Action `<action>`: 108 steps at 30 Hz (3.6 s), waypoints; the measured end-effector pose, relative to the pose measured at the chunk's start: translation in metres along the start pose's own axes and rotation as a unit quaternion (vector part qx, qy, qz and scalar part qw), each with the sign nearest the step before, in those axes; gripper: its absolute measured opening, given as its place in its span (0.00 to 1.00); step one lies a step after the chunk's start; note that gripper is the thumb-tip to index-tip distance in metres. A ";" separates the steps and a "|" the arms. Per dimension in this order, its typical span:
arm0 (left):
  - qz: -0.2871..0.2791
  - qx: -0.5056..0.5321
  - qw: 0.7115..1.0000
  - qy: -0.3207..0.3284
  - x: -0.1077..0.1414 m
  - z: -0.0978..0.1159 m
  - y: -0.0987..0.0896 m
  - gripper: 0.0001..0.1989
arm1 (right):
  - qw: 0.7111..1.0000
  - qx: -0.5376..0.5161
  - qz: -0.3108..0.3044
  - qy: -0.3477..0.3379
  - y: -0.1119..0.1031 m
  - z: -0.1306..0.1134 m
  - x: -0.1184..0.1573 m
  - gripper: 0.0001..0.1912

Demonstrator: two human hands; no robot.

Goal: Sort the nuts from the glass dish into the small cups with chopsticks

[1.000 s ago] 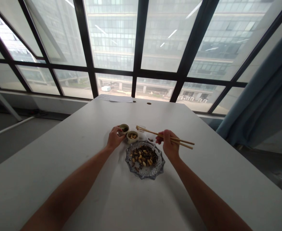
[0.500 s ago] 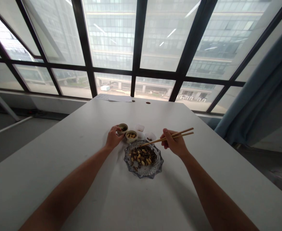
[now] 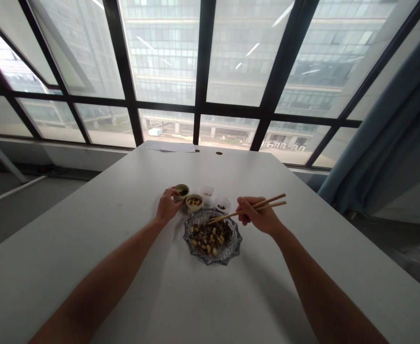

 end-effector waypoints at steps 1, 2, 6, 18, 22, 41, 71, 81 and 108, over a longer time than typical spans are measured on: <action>0.001 0.000 1.000 0.001 0.000 0.000 0.000 0.15 | 1.000 0.007 0.019 -0.007 -0.008 -0.002 0.000 0.33; 0.002 0.000 1.000 0.002 0.000 0.001 0.000 0.15 | 0.999 0.020 0.031 -0.016 -0.013 -0.005 0.001 0.33; -0.001 -0.002 1.000 0.002 0.000 0.000 0.001 0.15 | 0.994 0.098 0.014 -0.051 -0.018 -0.021 0.004 0.31; 0.001 -0.008 1.000 0.007 -0.001 -0.002 0.002 0.15 | 0.980 0.176 -0.056 -0.077 0.006 -0.028 0.004 0.28; 0.002 -0.010 1.000 0.004 0.000 -0.002 0.002 0.15 | 0.982 0.167 -0.052 -0.073 0.003 -0.024 0.004 0.28; 0.003 0.003 1.000 0.008 -0.001 -0.006 0.003 0.15 | 0.994 0.101 -0.037 -0.032 0.001 -0.002 -0.001 0.28; -0.002 -0.023 1.000 0.004 -0.009 -0.009 0.001 0.44 | 0.998 -0.038 0.000 0.041 -0.008 0.024 -0.005 0.32; 0.054 -0.047 0.993 0.091 -0.001 0.033 -0.017 0.39 | 0.986 -0.132 0.100 0.016 -0.041 0.030 -0.010 0.32; 0.001 -0.074 0.990 0.118 0.005 0.047 -0.004 0.19 | 0.996 -0.068 0.040 0.034 -0.015 0.030 -0.009 0.33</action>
Point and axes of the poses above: each hand's wrist, its own x-axis away from the middle knuckle, its own y-axis out of the palm, z = x × y, the point moved 10 cm from there along -x, towards the middle knuckle, and after that the axes turned 1 degree about x, right-handed, at the moved point
